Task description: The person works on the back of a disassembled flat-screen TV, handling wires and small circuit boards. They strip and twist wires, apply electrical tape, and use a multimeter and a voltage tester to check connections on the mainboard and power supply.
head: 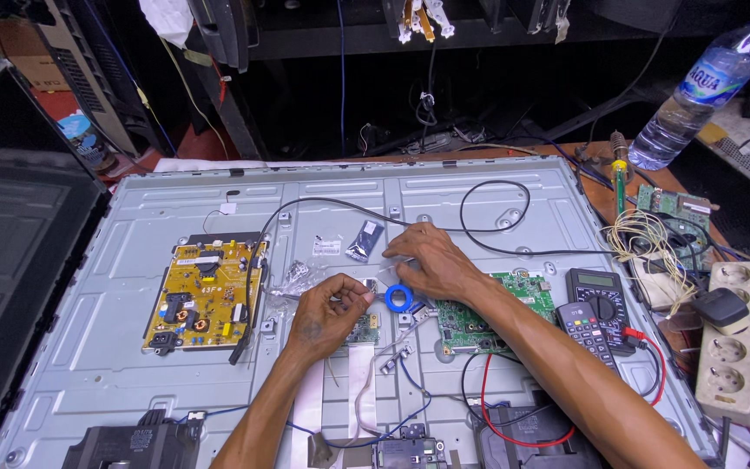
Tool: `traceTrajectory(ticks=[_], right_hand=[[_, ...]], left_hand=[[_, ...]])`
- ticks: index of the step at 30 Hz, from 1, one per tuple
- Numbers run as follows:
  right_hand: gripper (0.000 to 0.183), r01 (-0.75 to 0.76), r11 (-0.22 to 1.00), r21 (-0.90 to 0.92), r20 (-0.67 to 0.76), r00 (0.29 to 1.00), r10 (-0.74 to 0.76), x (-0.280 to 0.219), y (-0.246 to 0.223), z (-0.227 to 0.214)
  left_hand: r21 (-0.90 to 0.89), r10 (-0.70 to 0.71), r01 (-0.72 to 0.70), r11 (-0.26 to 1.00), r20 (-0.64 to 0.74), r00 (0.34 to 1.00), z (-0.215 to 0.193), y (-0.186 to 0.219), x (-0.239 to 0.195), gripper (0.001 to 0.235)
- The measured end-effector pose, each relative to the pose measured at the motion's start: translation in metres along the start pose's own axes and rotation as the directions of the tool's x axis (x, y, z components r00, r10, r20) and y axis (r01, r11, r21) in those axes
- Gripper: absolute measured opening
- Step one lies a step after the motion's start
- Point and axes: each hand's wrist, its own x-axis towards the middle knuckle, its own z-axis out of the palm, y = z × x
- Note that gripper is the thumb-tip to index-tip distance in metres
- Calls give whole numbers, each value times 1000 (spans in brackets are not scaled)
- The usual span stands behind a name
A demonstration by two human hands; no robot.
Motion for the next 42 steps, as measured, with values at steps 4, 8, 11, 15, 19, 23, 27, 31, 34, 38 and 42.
traceTrajectory(ticks=[4,8,11,15,19,23,27,31,34,38,42], right_hand=[[30,30,994,-107,47,999,-25,-25,-24,-3],[29,14,997,-72,48,999,-11,-35,-31,-4],[27,11,999,-30,21,1000,-10,-39,-35,-2],[23,20,992,121,-70,997,-12,-51,-52,-11],[16,175,974,142,-298,946,-127,-66,-60,-13],[12,343,938,54,-505,819,-271,-86,-82,-27],[12,307,936,174,-550,818,-166,-102,-87,-28],[16,201,884,421,-511,858,48,-117,-86,-28],[23,82,733,676,-380,891,250,-126,-78,-28],[34,-39,596,802,-258,877,405,-137,-61,-29],[33,-76,632,771,-240,885,400,-146,-48,-35]], left_hand=[[-7,-11,11,1000,0,1000,0,0,1,13],[-41,-12,13,999,10,1000,3,2,3,12],[-109,-46,51,993,44,998,3,-1,2,13],[-214,-113,139,967,131,985,3,3,-2,22],[-321,-174,247,914,240,955,8,27,-9,24],[-405,-59,189,894,313,948,18,35,-15,16],[-410,15,66,910,193,981,31,45,-20,17],[-392,22,45,919,165,986,46,52,-20,15],[-299,-13,60,952,156,988,55,67,-20,16],[-213,43,1,977,205,978,71,79,-17,14],[-153,61,-27,988,224,973,82,84,-14,14]])
